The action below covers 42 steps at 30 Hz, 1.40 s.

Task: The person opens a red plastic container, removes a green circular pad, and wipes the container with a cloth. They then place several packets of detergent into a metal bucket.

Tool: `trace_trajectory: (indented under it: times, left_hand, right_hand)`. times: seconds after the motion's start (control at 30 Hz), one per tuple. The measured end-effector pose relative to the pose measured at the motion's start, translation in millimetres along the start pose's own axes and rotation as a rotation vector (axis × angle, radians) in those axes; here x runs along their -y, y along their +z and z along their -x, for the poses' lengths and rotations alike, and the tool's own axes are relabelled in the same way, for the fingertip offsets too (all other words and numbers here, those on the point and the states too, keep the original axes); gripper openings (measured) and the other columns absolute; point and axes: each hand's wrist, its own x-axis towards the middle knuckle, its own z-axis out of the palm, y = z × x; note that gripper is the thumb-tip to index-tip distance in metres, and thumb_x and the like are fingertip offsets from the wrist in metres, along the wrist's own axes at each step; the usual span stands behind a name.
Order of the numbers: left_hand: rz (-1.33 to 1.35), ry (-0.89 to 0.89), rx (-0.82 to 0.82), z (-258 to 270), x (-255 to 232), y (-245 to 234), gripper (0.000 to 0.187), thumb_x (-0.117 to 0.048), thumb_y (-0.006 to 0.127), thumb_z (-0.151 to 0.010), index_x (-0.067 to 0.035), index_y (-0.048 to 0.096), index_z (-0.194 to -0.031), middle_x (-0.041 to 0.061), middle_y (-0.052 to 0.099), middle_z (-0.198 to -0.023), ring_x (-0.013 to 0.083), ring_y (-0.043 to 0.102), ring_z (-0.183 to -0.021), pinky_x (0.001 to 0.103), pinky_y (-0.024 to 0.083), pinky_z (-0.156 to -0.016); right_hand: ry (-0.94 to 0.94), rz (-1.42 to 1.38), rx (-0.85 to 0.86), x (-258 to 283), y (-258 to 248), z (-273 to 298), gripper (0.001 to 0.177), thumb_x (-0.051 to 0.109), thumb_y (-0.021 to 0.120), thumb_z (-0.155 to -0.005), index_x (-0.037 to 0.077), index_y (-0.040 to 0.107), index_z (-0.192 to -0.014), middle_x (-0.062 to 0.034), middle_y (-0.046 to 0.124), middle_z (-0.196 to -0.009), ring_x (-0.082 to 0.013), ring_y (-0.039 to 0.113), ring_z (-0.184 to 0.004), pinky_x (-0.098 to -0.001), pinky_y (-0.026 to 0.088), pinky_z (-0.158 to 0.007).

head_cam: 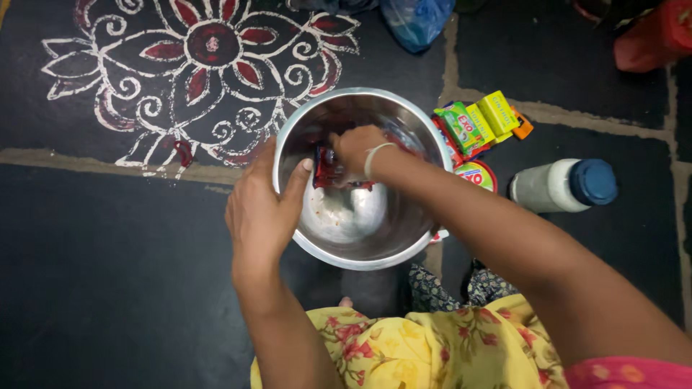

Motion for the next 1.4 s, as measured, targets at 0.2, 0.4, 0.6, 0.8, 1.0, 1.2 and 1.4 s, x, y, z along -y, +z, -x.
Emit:
trace_trajectory:
  times: [0.2,0.4,0.6,0.8,1.0,1.2,1.4]
  left_hand:
    - [-0.004,0.128,-0.074,-1,10,9,0.070,-0.049,0.070,-0.094,-0.003,0.054,-0.144,0.025,0.063,-0.134,0.0435,0.062,-0.120,0.051,0.048,-0.095]
    - [-0.003,0.186,-0.125,1,11,19,0.072,-0.044,0.072,-0.094,-0.003,0.050,-0.149,0.025,0.050,-0.151,0.0437,0.049,-0.136,0.051,0.043,-0.107]
    - [-0.080,0.171,-0.134,-2,10,26,0.079,-0.044,0.076,-0.090,-0.003,0.046,-0.151,0.029,0.039,-0.157,0.0472,0.036,-0.144,0.057,0.033,-0.113]
    - [-0.181,0.111,-0.087,-7,5,32,0.081,-0.044,0.077,-0.088,-0.006,0.046,-0.152,0.029,0.036,-0.157,0.0469,0.033,-0.145,0.061,0.030,-0.111]
    - [-0.184,0.086,-0.071,-7,2,34,0.082,-0.045,0.076,-0.087,-0.009,0.044,-0.154,0.027,0.037,-0.159,0.0447,0.033,-0.146,0.061,0.030,-0.112]
    - [-0.182,0.132,-0.089,-5,2,34,0.083,-0.045,0.076,-0.089,-0.007,0.043,-0.155,0.028,0.037,-0.159,0.0451,0.033,-0.147,0.059,0.029,-0.113]
    - [-0.178,0.114,-0.082,-7,5,35,0.083,-0.045,0.077,-0.088,-0.007,0.043,-0.154,0.027,0.038,-0.158,0.0451,0.033,-0.146,0.058,0.030,-0.113]
  right_hand:
    - [-0.009,-0.617,-0.520,-70,-27,96,0.059,0.044,0.084,-0.078,0.006,0.067,-0.120,-0.0122,0.078,-0.095,-0.0261,0.075,-0.085,-0.0393,0.057,-0.074]
    - [0.323,-0.882,-0.650,-146,27,144,0.034,0.031,0.073,-0.093,0.004,0.071,-0.114,-0.0141,0.073,-0.088,-0.0242,0.071,-0.080,-0.0396,0.055,-0.070]
    - [0.453,-0.353,-0.489,-139,119,131,0.044,0.043,0.080,-0.081,0.012,0.073,-0.112,-0.0169,0.072,-0.102,-0.0388,0.068,-0.093,-0.0508,0.054,-0.077]
    - [0.509,-0.319,-0.710,-109,155,111,0.044,0.034,0.077,-0.079,0.008,0.065,-0.113,-0.0191,0.062,-0.107,-0.0384,0.065,-0.099,-0.0512,0.054,-0.079]
    - [0.533,-0.335,-0.751,-88,157,97,0.047,0.025,0.072,-0.085,0.007,0.062,-0.128,-0.0205,0.058,-0.112,-0.0390,0.061,-0.107,-0.0543,0.051,-0.080]
    - [0.511,-0.088,-0.846,-93,161,88,0.049,0.025,0.064,-0.085,0.003,0.061,-0.128,-0.0189,0.059,-0.120,-0.0363,0.059,-0.110,-0.0507,0.047,-0.079]
    - [0.578,-0.341,-0.680,-97,165,78,0.030,0.030,0.061,-0.097,0.009,0.061,-0.119,-0.0178,0.060,-0.116,-0.0375,0.059,-0.114,-0.0541,0.047,-0.087]
